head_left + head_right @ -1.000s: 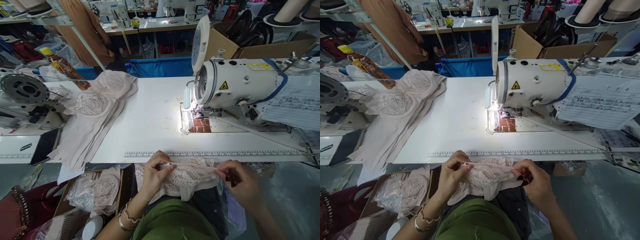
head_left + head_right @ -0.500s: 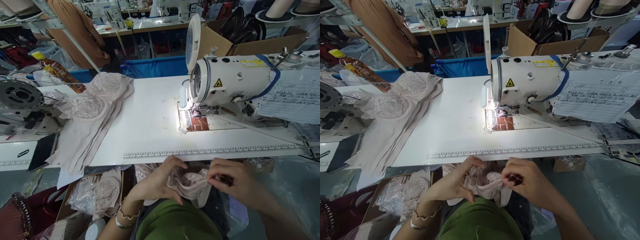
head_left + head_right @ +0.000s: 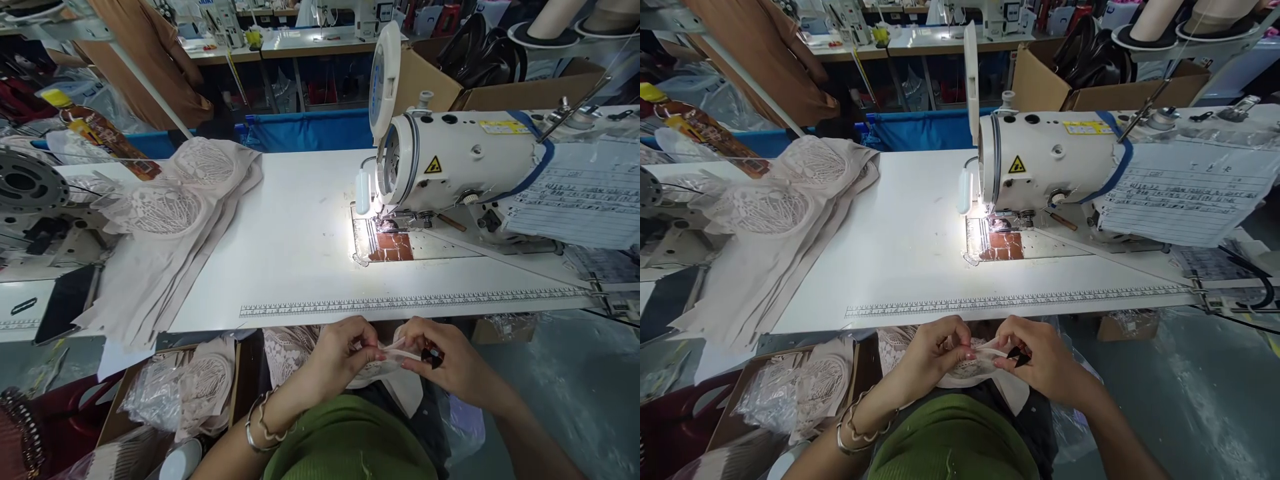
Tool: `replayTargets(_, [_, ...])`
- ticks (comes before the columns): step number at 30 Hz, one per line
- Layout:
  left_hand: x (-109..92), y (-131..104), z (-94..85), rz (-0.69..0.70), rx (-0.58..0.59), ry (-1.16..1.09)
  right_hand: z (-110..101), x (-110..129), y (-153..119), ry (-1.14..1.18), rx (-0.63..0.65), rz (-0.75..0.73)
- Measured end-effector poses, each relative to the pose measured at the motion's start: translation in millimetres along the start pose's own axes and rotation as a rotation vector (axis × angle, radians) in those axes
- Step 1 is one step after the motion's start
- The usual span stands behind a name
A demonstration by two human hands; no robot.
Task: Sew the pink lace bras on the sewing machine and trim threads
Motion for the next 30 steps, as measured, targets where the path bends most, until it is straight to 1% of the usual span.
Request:
replayTargets(2, [-2,0,-0.4,0.002,-0.001,-0.018,-3,4,0,0.040,-0.005,-0.095])
replayTargets(4, [-3,0,0.4,-0.004,0.001,-0.032,-7,9,1,0.074,-0.039,-0.178])
replayTargets(6, [-2,-1,1.0,-0.018,0.002,-0.048,-10,11,1,0.095,-0.082,-0.210])
replayTargets(10, [-1,-1,0.7,-0.036,-0.001,-0.053,-11,12,0,0.170,-0.145,-0.194])
replayTargets(14, [-2,-1,0.8,-0.021,-0.020,-0.023,-11,11,0,0.245,-0.212,-0.175])
replayTargets(19, [-1,-1,2.0,-0.025,-0.020,0.011,-11,7,-1,0.243,-0.293,-0.146])
replayTargets(22, [-8,-1,1.1,-0.003,0.012,0.065,-10,8,-3,0.213,-0.334,-0.122])
replayTargets(24, [-18,0,2.6,0.061,0.043,0.131,-7,11,-5,0.179,-0.327,-0.102])
replayTargets(26, [-25,2,6.6,0.116,0.056,0.161,-1,15,-5,0.158,-0.293,-0.083])
replayTargets(28, [-24,4,11.2,0.096,0.028,0.138,2,19,-5,0.146,-0.267,-0.065])
replayTargets(30, [-18,7,15.1,0.021,-0.021,0.082,2,20,-4,0.134,-0.268,-0.042])
Point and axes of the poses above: each hand's wrist, its own y-axis towards the middle knuckle, its own z-axis out of the palm, x = y × z, the point moved 7 cm from there along y, towards the middle knuckle, and after that the axes turned 11 degrees about y, right-handed, at the moved point
